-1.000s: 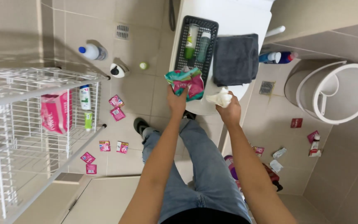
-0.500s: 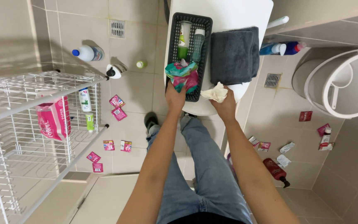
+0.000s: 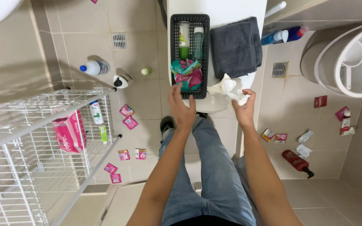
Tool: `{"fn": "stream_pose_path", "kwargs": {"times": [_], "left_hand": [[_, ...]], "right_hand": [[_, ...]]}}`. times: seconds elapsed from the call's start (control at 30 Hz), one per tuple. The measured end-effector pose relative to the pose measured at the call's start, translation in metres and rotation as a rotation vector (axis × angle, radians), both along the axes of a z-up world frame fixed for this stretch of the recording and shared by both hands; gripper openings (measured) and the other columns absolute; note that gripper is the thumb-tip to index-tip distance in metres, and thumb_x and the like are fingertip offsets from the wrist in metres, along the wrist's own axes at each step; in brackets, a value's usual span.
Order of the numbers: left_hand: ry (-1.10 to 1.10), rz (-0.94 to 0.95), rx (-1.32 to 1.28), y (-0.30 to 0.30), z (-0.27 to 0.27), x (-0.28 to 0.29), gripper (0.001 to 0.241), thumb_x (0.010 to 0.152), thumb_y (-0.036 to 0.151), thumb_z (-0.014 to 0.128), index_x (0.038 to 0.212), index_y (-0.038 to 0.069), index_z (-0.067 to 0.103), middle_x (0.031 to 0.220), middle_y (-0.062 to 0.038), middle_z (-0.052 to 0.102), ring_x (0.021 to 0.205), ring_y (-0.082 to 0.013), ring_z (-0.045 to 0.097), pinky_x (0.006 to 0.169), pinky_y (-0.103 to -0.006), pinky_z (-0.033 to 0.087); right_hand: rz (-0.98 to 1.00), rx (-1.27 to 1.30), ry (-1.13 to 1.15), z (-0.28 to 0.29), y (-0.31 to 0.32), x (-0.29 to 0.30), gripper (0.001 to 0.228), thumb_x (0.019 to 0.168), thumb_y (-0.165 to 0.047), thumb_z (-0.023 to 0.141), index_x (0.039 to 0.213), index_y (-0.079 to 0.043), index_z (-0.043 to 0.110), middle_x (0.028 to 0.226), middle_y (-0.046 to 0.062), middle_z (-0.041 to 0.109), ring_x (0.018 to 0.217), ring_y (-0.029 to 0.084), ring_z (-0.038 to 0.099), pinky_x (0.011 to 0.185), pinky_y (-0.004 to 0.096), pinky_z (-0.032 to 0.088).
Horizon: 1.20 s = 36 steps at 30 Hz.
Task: The person organizes various bathroom supplies in a cluttered bathroom. They pick up items like wipes, soap, and small packets from the floor and a wire rack, placing them into a black plastic basket on the toilet tank. The person also moves a towel and other toiletries into the basket.
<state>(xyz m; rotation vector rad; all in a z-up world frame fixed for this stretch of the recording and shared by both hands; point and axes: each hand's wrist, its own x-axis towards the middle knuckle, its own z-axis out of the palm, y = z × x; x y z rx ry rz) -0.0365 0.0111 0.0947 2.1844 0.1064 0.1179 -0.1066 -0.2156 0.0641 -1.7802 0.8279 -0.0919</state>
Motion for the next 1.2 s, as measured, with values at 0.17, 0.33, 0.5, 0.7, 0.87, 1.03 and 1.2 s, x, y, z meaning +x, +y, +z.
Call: {"fn": "stream_pose_path", "kwargs": {"times": [0.17, 0.33, 0.5, 0.7, 0.87, 1.03, 1.2], "left_hand": [[-0.037, -0.221, -0.086, -0.003, -0.010, 0.004, 0.049, 0.092, 0.014, 0.069, 0.139, 0.020, 0.059, 0.134, -0.009, 0.052, 0.127, -0.0343, 0.057, 0.106, -0.0468, 0.048], [0.008, -0.362, -0.122, 0.003, 0.004, -0.003, 0.044, 0.094, 0.010, 0.065, 0.136, 0.021, 0.060, 0.130, -0.006, 0.054, 0.119, -0.0318, 0.064, 0.098, -0.0442, 0.055], [0.178, -0.430, -0.197, 0.019, -0.005, -0.022, 0.037, 0.100, 0.012, 0.059, 0.137, 0.015, 0.057, 0.129, -0.010, 0.052, 0.114, -0.0327, 0.064, 0.097, -0.0458, 0.056], [0.237, -0.462, -0.172, 0.038, -0.004, -0.028, 0.036, 0.102, 0.011, 0.059, 0.137, 0.017, 0.056, 0.128, -0.007, 0.054, 0.114, -0.0282, 0.065, 0.097, -0.0386, 0.057], [0.200, -0.475, -0.169, 0.043, 0.002, -0.024, 0.035, 0.101, 0.012, 0.059, 0.135, 0.018, 0.057, 0.126, -0.009, 0.055, 0.108, -0.0310, 0.067, 0.091, -0.0408, 0.059], [0.234, -0.498, -0.140, 0.047, 0.010, -0.024, 0.034, 0.101, 0.011, 0.059, 0.134, 0.016, 0.058, 0.125, -0.011, 0.056, 0.106, -0.0316, 0.068, 0.089, -0.0413, 0.059], [0.399, -0.501, -0.103, 0.049, 0.008, -0.038, 0.034, 0.102, 0.014, 0.056, 0.136, 0.017, 0.057, 0.131, -0.011, 0.055, 0.111, -0.0319, 0.067, 0.088, -0.0428, 0.059]], "right_hand": [[-0.114, 0.041, -0.138, -0.006, -0.002, -0.020, 0.040, 0.091, 0.009, 0.059, 0.124, -0.011, 0.051, 0.115, 0.006, 0.052, 0.101, 0.016, 0.057, 0.094, 0.028, 0.051], [-0.029, -0.192, -0.241, 0.000, 0.025, -0.006, 0.071, 0.084, 0.017, 0.057, 0.150, -0.004, 0.043, 0.131, 0.022, 0.053, 0.126, 0.031, 0.051, 0.114, 0.046, 0.038], [0.186, -0.450, 0.138, -0.047, 0.047, 0.026, 0.080, 0.103, -0.015, 0.067, 0.167, -0.018, 0.018, 0.153, 0.011, 0.046, 0.141, 0.038, 0.037, 0.112, 0.064, 0.032], [0.160, -0.685, 0.261, -0.046, 0.075, 0.044, 0.047, 0.098, -0.018, 0.070, 0.142, -0.023, 0.053, 0.115, -0.004, 0.045, 0.114, 0.028, 0.037, 0.101, 0.052, 0.035], [0.076, -0.730, -0.008, -0.025, 0.072, 0.014, 0.021, 0.098, -0.011, 0.065, 0.117, -0.014, 0.059, 0.107, 0.002, 0.045, 0.105, 0.029, 0.043, 0.095, 0.047, 0.036], [-0.015, -0.681, -0.104, -0.054, 0.043, -0.051, 0.009, 0.098, -0.008, 0.062, 0.104, -0.003, 0.057, 0.110, 0.014, 0.046, 0.101, 0.036, 0.045, 0.095, 0.046, 0.034], [-0.037, -0.469, 0.074, -0.086, 0.026, -0.069, 0.039, 0.099, -0.006, 0.055, 0.130, 0.019, 0.053, 0.151, 0.033, 0.029, 0.139, 0.052, 0.038, 0.117, 0.049, 0.038]]}}
